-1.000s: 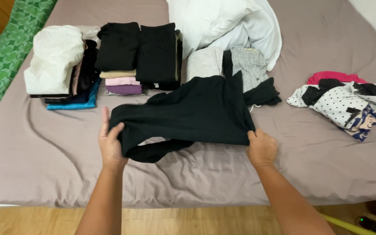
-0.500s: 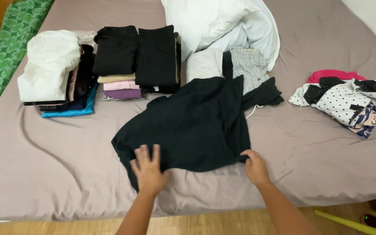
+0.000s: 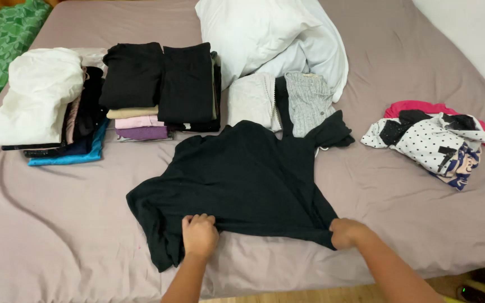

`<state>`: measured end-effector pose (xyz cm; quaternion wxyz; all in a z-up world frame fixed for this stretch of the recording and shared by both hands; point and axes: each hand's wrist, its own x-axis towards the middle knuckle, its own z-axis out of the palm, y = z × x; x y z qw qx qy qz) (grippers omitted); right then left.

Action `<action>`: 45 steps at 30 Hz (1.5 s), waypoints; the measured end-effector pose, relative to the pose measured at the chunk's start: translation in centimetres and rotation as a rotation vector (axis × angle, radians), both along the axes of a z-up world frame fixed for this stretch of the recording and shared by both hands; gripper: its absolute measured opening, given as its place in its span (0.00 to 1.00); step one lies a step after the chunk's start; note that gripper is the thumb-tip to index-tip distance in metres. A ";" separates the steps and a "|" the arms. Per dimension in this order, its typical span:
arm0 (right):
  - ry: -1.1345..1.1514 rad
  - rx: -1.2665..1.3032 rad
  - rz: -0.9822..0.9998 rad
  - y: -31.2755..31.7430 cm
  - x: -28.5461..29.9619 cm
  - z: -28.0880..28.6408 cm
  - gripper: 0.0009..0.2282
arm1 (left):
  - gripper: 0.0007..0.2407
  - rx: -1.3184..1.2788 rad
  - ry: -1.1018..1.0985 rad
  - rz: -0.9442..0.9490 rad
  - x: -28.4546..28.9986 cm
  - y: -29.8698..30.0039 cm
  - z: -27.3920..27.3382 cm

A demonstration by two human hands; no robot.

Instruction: The person folds several garments on a bed, including a black hoodie, a grey long-sleeved shirt, a black long-sleeved shirt, a white polka-dot top, and a pink t-shirt. Each item is smoothed out, folded into a compact rectangle, and placed on a growing stack of folded clothes.

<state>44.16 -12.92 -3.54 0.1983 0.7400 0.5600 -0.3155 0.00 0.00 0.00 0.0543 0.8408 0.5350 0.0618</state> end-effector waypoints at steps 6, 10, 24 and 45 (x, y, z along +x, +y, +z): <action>0.521 0.266 -0.730 4.7 3.4 4.3 0.12 | 0.07 0.058 -0.033 0.087 0.2 4.9 4.4; 0.364 0.532 -0.889 5.7 0.6 6.9 0.10 | 0.08 0.008 -0.398 0.283 2.6 6.8 7.2; 0.130 0.519 -0.070 8.5 -21.7 9.1 0.42 | 0.28 0.164 -0.863 1.028 -9.9 10.1 -7.0; -0.324 0.052 0.011 14.8 -26.5 6.3 0.64 | 0.26 -0.709 -1.079 0.480 -5.8 10.6 -6.1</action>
